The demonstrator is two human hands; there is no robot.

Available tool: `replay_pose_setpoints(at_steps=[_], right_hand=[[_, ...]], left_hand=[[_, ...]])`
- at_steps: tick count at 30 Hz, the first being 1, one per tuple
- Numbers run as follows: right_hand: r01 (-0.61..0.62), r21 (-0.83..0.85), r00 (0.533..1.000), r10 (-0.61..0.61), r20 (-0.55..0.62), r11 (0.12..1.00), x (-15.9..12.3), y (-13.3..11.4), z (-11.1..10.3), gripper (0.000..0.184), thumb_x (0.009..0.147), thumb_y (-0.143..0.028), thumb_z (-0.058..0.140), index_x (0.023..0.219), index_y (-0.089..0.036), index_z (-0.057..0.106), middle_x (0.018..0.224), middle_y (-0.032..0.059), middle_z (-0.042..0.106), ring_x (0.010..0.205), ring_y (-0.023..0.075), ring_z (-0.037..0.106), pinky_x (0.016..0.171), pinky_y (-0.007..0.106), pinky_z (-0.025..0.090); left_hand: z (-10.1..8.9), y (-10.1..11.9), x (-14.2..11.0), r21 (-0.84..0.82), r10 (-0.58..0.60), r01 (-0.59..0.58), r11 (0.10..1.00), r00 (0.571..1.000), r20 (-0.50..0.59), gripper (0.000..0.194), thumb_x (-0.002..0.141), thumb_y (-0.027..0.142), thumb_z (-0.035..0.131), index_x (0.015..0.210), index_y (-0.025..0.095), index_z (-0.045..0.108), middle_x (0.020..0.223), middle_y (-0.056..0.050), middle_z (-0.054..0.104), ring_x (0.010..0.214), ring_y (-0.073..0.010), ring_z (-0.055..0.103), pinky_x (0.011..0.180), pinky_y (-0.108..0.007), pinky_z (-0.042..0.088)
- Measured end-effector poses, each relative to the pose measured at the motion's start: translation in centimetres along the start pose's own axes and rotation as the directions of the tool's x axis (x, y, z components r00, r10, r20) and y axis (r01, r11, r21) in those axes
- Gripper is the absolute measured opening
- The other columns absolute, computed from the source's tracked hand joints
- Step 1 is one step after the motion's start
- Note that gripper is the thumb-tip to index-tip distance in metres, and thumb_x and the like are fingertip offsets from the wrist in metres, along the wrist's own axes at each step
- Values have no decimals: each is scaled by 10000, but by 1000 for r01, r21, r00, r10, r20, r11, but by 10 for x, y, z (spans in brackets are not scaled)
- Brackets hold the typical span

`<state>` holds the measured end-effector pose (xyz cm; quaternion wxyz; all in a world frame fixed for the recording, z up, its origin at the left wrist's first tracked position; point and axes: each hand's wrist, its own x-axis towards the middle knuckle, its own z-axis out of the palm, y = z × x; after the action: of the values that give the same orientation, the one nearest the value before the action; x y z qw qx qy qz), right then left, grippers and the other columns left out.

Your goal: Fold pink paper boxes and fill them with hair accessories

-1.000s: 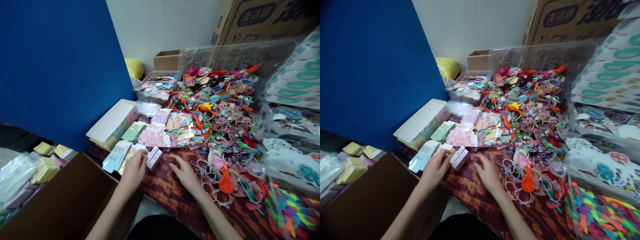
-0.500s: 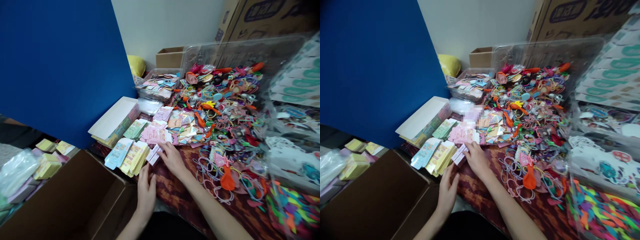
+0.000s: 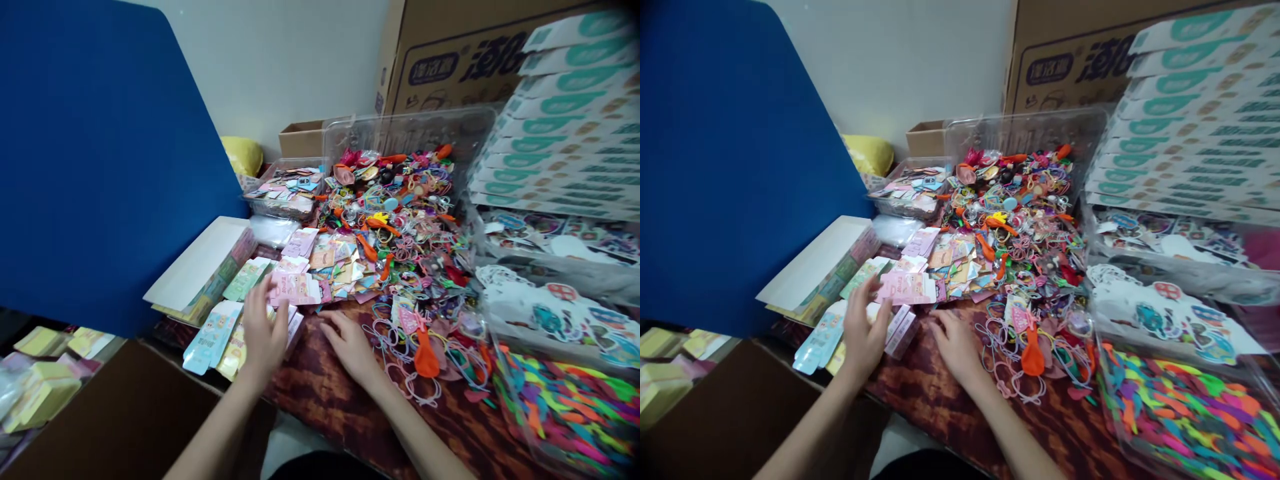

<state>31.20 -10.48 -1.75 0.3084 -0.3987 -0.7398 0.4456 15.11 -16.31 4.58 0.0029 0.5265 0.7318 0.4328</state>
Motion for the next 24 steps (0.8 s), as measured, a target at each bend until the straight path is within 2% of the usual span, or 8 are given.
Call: replay_pose_setpoints(at_steps=[2, 5, 7, 10, 12, 15, 20, 24], right_hand=[[-22, 25, 998, 20, 66, 999, -15, -3, -8, 227, 886, -214, 528, 1013, -206, 716, 1060, 75, 736, 1014, 250, 667, 921, 386, 491], [-82, 70, 988, 72, 138, 994, -42, -5, -17, 225, 879, -245, 535, 995, -215, 726, 1042, 68, 748, 997, 252, 681, 904, 372, 505], [-126, 85, 981, 112, 156, 988, -59, -3, -23, 236, 883, -279, 533, 992, -217, 734, 1040, 73, 753, 1002, 262, 685, 907, 377, 509], [-207, 94, 973, 194, 127, 974, -76, 7, -30, 267, 878, -338, 538, 1002, -217, 741, 1077, 89, 750, 1042, 283, 677, 941, 400, 501], [-259, 101, 964, 250, 96, 961, -83, 15, -33, 292, 869, -379, 543, 1007, -219, 744, 1104, 97, 746, 1067, 294, 669, 965, 413, 492], [-292, 112, 955, 285, 76, 950, -89, 23, -33, 307, 855, -404, 549, 999, -218, 746, 1098, 101, 749, 1060, 301, 671, 966, 420, 492], [-259, 136, 962, 243, 123, 956, -92, 22, -27, 288, 866, -350, 521, 1004, -215, 736, 1059, 90, 753, 1015, 274, 681, 917, 377, 507], [-254, 149, 964, 237, 122, 956, -92, 16, -27, 262, 864, -335, 535, 994, -220, 733, 1058, 80, 748, 1035, 270, 671, 935, 370, 495]], left_hand=[[33, 5, 65, 207, -60, 24, 978, 984, 170, 535, 955, 268, 470, 1459, 165, 323, 1384, -140, 518, 1293, -240, 465, 1104, -378, 359], [88, 2, 143, 294, -150, 60, 954, 945, 292, 701, 873, 315, 620, 1466, 114, 306, 1448, -203, 477, 1352, -313, 422, 1104, -409, 349], [117, -4, 172, 357, -239, 107, 928, 907, 348, 794, 791, 373, 728, 1438, 104, 354, 1381, -239, 536, 1307, -367, 466, 1056, -453, 389], [139, -15, 191, 445, -345, 153, 882, 854, 390, 809, 734, 401, 796, 1389, 96, 432, 1324, -237, 572, 1265, -393, 499, 1025, -515, 417], [143, -21, 195, 488, -389, 168, 857, 831, 398, 655, 819, 423, 725, 1355, 137, 482, 1335, -179, 564, 1240, -347, 527, 1020, -535, 435], [141, -28, 196, 519, -412, 171, 838, 821, 395, 447, 926, 405, 604, 1306, 181, 531, 1350, -113, 545, 1200, -280, 557, 1005, -523, 470], [130, -28, 196, 507, -373, 141, 850, 842, 390, 377, 923, 400, 611, 1213, 159, 584, 1259, -101, 598, 1123, -252, 596, 958, -482, 499], [111, -10, 196, 431, -235, 66, 900, 905, 354, 499, 794, 396, 743, 1193, 138, 590, 1204, -135, 632, 1176, -310, 549, 985, -423, 444]])
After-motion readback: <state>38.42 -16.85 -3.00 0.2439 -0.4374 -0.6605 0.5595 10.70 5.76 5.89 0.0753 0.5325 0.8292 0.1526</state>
